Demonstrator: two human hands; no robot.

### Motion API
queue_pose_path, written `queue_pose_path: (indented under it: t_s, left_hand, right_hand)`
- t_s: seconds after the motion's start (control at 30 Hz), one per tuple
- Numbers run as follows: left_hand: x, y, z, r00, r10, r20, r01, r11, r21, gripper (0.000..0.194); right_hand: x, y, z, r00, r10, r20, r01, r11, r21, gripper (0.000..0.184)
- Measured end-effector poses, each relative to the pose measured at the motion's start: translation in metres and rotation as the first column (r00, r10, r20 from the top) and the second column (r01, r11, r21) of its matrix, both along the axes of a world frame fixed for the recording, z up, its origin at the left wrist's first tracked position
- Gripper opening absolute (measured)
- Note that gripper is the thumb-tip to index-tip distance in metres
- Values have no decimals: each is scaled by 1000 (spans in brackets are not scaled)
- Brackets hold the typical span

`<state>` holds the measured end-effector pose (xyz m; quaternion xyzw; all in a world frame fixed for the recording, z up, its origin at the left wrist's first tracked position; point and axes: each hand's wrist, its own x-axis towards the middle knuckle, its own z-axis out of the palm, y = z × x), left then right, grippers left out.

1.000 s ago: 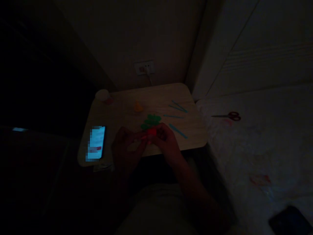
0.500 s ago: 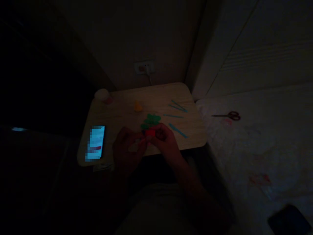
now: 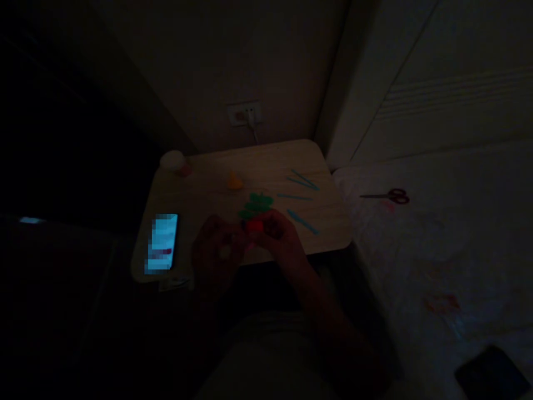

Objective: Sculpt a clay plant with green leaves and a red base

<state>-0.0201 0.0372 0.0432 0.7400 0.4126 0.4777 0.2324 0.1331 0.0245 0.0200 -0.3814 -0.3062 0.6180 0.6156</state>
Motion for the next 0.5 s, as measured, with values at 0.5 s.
queue_pose_path:
  t_s: [0.5]
  left_hand:
    - [0,1,-2,989,14,149,0,996,-92,15]
  right_hand:
    - [2,2,-4,994,69,-83,-66,997,37,29]
